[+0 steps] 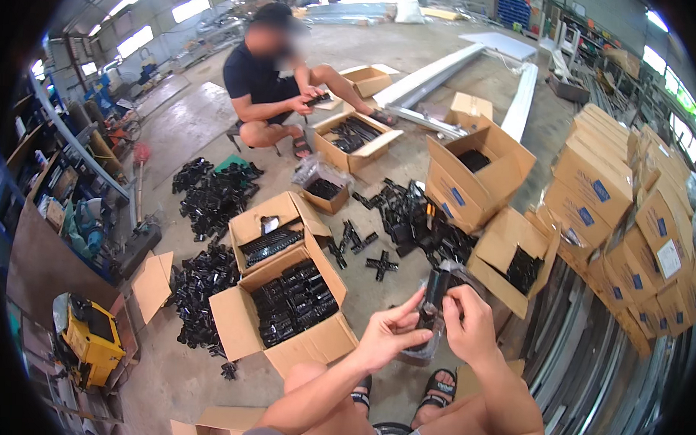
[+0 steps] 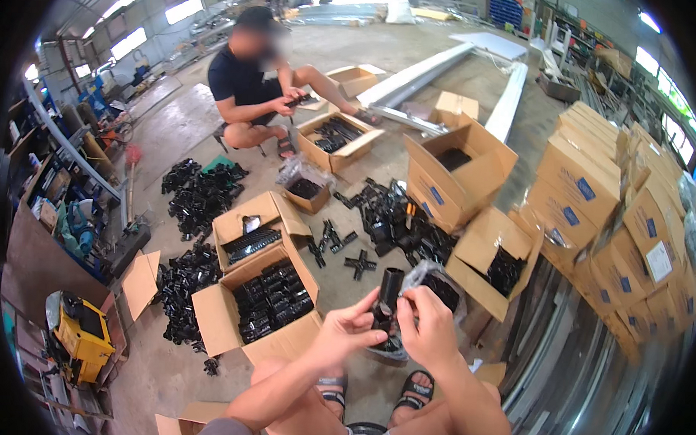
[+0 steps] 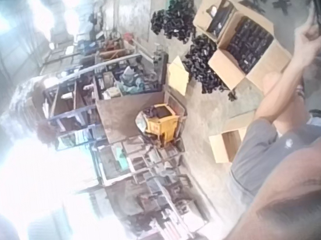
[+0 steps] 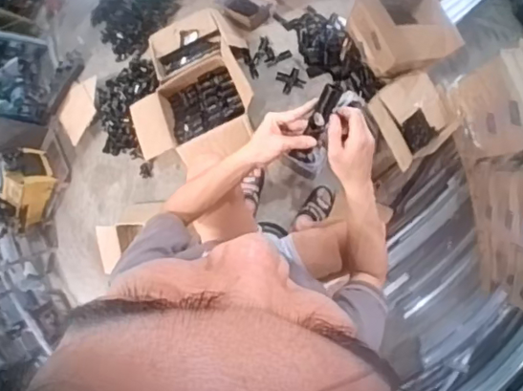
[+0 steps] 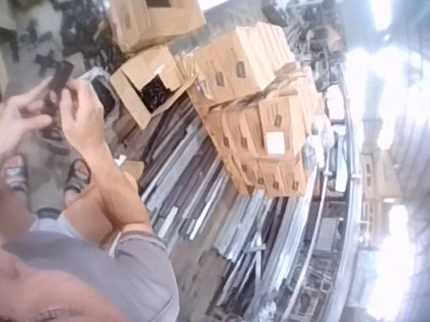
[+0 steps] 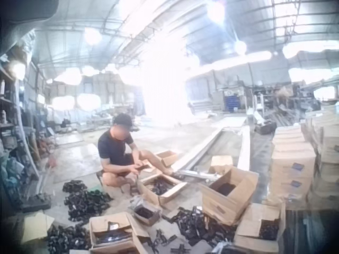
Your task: The person sorts through several boxes of small black metal components by hand while sitting on the floor, picking up items one at a time and placing them into different boxes or bags.
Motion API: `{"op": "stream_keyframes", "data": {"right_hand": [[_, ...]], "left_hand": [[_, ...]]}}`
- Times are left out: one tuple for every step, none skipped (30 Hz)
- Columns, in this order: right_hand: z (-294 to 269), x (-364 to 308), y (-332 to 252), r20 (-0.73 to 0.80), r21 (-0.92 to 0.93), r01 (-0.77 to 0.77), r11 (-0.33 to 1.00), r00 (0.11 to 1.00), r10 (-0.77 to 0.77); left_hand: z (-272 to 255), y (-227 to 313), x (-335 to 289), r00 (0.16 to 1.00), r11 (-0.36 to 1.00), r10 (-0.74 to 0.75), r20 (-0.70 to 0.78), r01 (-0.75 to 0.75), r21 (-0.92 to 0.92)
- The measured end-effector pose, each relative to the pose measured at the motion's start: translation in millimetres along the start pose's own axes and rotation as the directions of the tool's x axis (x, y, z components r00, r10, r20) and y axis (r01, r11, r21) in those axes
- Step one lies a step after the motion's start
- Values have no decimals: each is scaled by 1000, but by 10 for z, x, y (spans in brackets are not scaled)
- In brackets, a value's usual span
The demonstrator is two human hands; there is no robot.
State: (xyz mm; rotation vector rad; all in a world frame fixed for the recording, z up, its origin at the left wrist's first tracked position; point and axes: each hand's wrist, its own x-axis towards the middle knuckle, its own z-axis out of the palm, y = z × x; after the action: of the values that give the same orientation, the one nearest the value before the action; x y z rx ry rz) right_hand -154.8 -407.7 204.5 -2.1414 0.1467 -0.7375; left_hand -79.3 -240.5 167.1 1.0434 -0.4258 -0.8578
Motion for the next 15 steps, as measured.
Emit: {"op": "stream_keyframes", "data": {"right_hand": [[16,10,64,9,-32,23,999,1000,-23],[21,-4,96,23,-65,44,997,999,-43],[5,-2,73,31,-52,-4,999,1000,5],[-23,-8,12,48,-40,-74,996,996,76],[-21,4,-26,38,15,-87,996,996,87],[-19,4,-46,29,69,-99,993,995,97],[-19,-5,-33,26,46,-73,996,997,72],[-6,-3,-6,22,27,-40,999,999,40],[-1,-8,27,20,7,-7,1000,1000,7],[-6,-18,66,38,-18,3,1000,999,-2],[-10,-18,103,55,-40,18,999,998,-16],[-21,-25,125,74,-62,34,997,997,-29],[-41,-36,136,73,-59,-16,998,997,20],[-56,-46,146,73,-53,-65,997,995,68],[-62,-52,149,74,-48,-113,992,990,116]], "left_hand": [[-46,-41,-8,1000,999,18,1,-18,29],[-69,-80,-19,999,998,34,1,-34,54],[69,44,-3,998,1000,-11,-67,11,-2],[9,-38,-1,999,999,34,-37,-33,20],[-43,-57,1,999,999,32,-20,-32,32],[-71,-65,1,1000,999,31,-4,-31,44],[-63,-72,-1,1000,999,4,-18,-3,34],[-29,-49,5,999,1000,-1,-32,2,28],[7,-25,6,999,1000,-6,-47,7,22],[15,-25,1,998,1000,-11,-54,12,21],[18,-14,-3,998,1000,-13,-61,15,24],[31,0,-5,998,1000,-22,-59,23,19],[55,25,-10,998,999,-30,-57,31,13],[62,39,-16,998,999,-37,-58,37,7],[52,33,-17,998,999,-34,-50,34,-1]]}}
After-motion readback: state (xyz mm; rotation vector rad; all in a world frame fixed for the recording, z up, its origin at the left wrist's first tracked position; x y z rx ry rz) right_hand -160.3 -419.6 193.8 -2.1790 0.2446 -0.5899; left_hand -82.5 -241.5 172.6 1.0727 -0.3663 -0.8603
